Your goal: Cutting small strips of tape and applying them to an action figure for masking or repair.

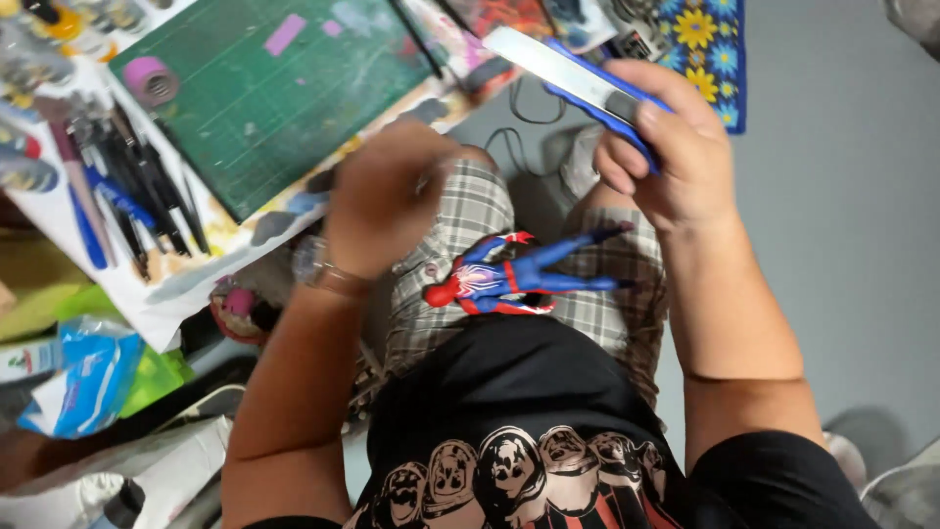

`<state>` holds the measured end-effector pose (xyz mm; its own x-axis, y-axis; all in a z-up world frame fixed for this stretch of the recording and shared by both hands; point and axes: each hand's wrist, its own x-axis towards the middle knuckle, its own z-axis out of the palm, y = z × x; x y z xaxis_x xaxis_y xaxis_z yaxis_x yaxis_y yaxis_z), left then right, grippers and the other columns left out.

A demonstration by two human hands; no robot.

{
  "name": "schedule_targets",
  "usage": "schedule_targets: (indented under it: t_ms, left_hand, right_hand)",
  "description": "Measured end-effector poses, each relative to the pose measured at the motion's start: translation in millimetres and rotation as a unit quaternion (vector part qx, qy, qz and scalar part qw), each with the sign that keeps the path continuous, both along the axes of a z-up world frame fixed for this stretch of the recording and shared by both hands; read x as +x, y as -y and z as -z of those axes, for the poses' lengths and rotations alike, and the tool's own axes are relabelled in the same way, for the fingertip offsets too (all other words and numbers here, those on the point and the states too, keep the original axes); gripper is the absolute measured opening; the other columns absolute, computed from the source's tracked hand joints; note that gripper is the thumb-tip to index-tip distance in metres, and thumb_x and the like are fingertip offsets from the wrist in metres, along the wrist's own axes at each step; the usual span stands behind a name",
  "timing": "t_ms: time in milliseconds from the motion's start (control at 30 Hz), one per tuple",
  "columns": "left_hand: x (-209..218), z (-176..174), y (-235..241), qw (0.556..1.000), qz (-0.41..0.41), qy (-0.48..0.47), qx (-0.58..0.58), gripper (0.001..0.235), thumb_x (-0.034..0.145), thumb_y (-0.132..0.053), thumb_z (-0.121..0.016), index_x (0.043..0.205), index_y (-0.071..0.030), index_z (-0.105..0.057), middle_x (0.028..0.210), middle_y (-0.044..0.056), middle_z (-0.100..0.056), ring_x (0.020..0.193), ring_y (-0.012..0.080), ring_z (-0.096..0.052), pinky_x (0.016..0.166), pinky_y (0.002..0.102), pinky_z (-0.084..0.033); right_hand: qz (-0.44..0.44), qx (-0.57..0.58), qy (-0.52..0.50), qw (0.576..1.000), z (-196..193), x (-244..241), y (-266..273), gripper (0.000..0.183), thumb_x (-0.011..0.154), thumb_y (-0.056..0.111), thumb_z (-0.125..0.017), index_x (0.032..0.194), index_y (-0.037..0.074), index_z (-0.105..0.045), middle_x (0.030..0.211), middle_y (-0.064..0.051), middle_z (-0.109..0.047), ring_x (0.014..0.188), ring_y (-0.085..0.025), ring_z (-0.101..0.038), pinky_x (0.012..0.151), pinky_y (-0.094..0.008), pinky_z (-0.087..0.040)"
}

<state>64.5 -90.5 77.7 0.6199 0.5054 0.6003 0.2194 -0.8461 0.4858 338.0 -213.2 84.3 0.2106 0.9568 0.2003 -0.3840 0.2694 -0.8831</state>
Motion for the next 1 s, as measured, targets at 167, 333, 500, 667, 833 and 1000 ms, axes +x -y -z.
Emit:
schedule_targets:
  t_ms: [167, 333, 500, 667, 833, 1000]
  left_hand:
    - [89.0, 66.4, 47.5, 0.964, 0.129, -0.194, -0.127, 0.028, 0.091, -0.023, -0.066, 0.114, -0.010, -0.072, 0.110, 0.008, -0.070, 0.102, 0.0339, -0.065, 0.083, 0.050, -0.049]
    - [171.6, 94.0, 68.2, 0.878, 0.191, -0.355, -0.257, 0.052, 0.096, -0.043, -0.058, 0.136, -0.009, -0.059, 0.120, 0.011, -0.071, 0.102, 0.0329, -0.069, 0.076, 0.048, -0.054]
    - [212.1, 145.2, 68.2, 0.791, 0.211, -0.414, -0.397, 0.052, 0.097, -0.038, -0.057, 0.135, -0.003, -0.059, 0.102, 0.016, -0.077, 0.097, 0.0281, -0.074, 0.083, 0.037, -0.061]
    - [192.6, 136.9, 61.8, 0.758, 0.232, -0.356, -0.495, 0.035, 0.098, -0.027, -0.059, 0.113, 0.004, -0.068, 0.075, 0.014, -0.073, 0.061, 0.0229, -0.074, 0.050, 0.031, -0.063]
    - [109.6, -7.5, 79.1, 0.883, 0.280, -0.186, -0.329, 0.011, 0.102, -0.021, -0.052, 0.097, -0.014, -0.058, 0.091, -0.001, -0.061, 0.085, 0.0141, -0.059, 0.076, 0.033, -0.044]
    - [32.6, -30.5, 94.4, 0.933, 0.254, -0.080, -0.242, 0.014, 0.102, -0.023, -0.050, 0.095, -0.011, -0.052, 0.086, 0.005, -0.054, 0.074, 0.0241, -0.054, 0.067, 0.039, -0.039]
  right_hand:
    - [0.070, 0.048, 0.015, 0.996, 33.5, 51.1, 105.5, 0.039, 0.108, 0.032, -0.064, 0.141, 0.010, -0.058, 0.067, 0.002, -0.032, 0.055, -0.008, -0.033, 0.052, -0.025, -0.036]
    - [0.162, 0.024, -0.053, 0.985, 71.2, 66.0, 187.9, 0.041, 0.104, 0.032, -0.069, 0.138, 0.011, -0.060, 0.063, -0.002, -0.040, 0.051, -0.011, -0.034, 0.052, -0.025, -0.035]
    - [0.214, 0.038, -0.108, 0.970, 123.9, 85.5, 219.4, 0.037, 0.102, 0.027, -0.057, 0.130, 0.003, -0.062, 0.051, -0.003, -0.037, 0.046, -0.019, -0.046, 0.043, -0.026, -0.041]
    - [0.195, 0.040, -0.135, 0.971, 120.1, 85.6, 221.0, 0.037, 0.102, 0.026, -0.056, 0.128, 0.000, -0.061, 0.052, -0.003, -0.039, 0.046, -0.020, -0.048, 0.043, -0.028, -0.042]
    - [0.100, 0.047, -0.128, 0.986, 60.8, 59.8, 204.2, 0.043, 0.103, 0.033, -0.069, 0.129, 0.001, -0.061, 0.061, -0.001, -0.039, 0.050, -0.018, -0.043, 0.049, -0.028, -0.031]
    - [-0.022, 0.070, -0.102, 0.992, 26.8, 33.9, 178.2, 0.039, 0.104, 0.027, -0.068, 0.129, -0.003, -0.061, 0.060, -0.003, -0.042, 0.048, -0.018, -0.043, 0.052, -0.032, -0.034]
